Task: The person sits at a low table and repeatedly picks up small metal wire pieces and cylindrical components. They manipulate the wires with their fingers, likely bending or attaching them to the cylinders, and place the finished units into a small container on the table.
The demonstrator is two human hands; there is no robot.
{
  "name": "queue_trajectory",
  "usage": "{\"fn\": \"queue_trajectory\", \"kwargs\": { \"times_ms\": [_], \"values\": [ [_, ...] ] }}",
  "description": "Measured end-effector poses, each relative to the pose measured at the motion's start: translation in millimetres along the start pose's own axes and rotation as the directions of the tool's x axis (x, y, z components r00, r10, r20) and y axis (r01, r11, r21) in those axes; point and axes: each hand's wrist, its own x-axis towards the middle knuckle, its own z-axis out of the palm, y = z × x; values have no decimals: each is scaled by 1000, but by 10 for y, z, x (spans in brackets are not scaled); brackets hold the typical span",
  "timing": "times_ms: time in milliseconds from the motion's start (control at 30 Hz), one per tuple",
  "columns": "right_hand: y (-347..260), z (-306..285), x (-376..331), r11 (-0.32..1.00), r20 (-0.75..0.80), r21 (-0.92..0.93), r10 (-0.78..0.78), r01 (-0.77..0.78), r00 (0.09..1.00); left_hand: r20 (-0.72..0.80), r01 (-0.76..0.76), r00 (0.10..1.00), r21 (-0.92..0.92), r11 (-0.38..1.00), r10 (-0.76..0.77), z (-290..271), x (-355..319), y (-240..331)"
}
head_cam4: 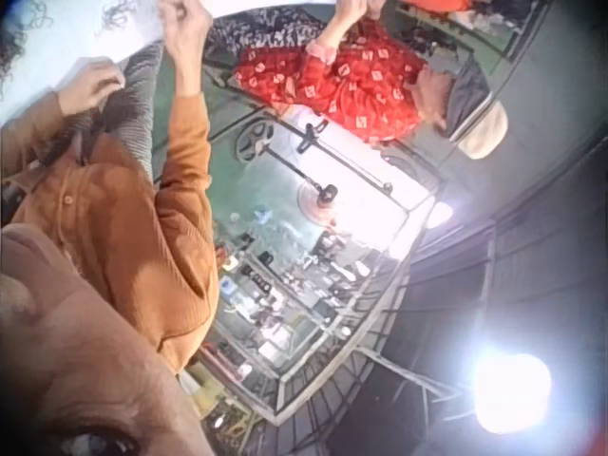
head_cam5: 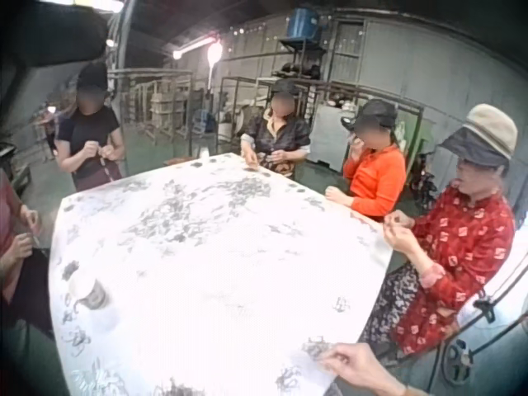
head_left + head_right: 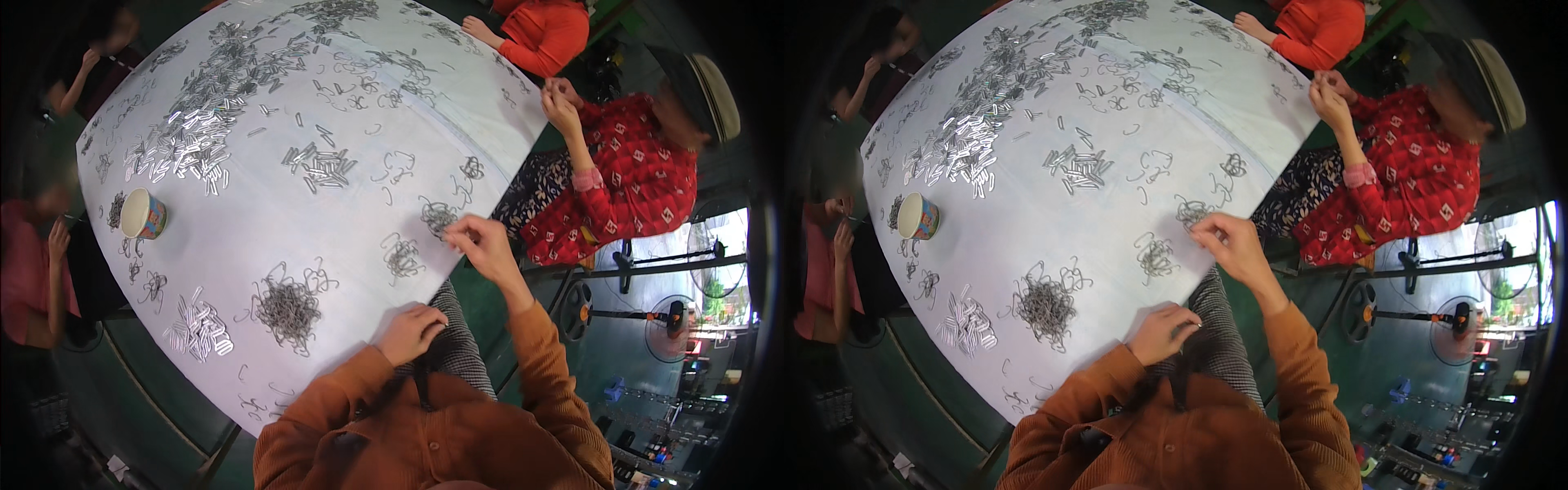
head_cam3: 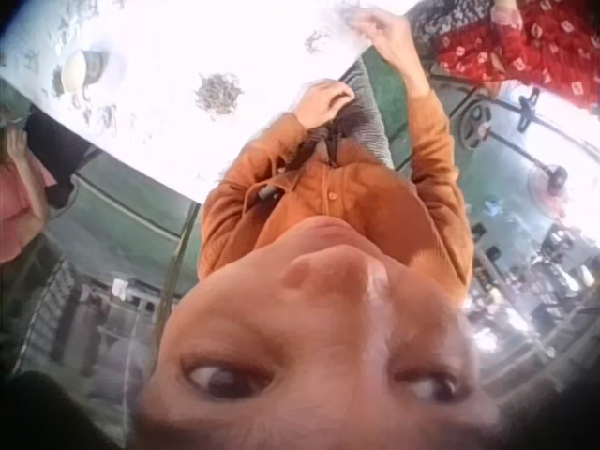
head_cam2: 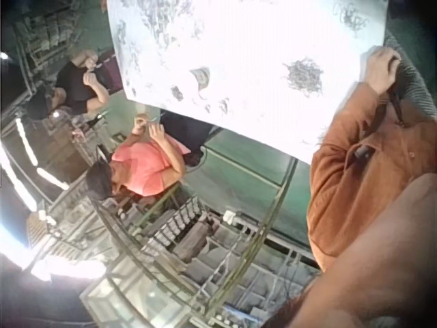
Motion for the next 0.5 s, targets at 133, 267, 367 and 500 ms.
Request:
{"fn": "queue_trajectory", "kwargs": {
  "times_ms": [133, 267, 367, 500],
  "values": [
    [239, -88, -896, 936, -115, 330, 169, -122, 979, 8, 46, 999, 61, 997, -47, -14, 25, 84],
    [444, 34, -1389, 894, -185, 436, 203, -105, 961, -32, 121, 992, 49, 991, -119, 22, -10, 69],
    [505, 87, -1525, 892, -229, 451, 135, -17, 964, -78, 217, 973, -29, 976, -218, 68, 21, 106],
    [552, 106, -1561, 911, -262, 413, 95, 22, 961, -134, 323, 929, -161, 933, -344, 209, 49, 167]
  ]
}}
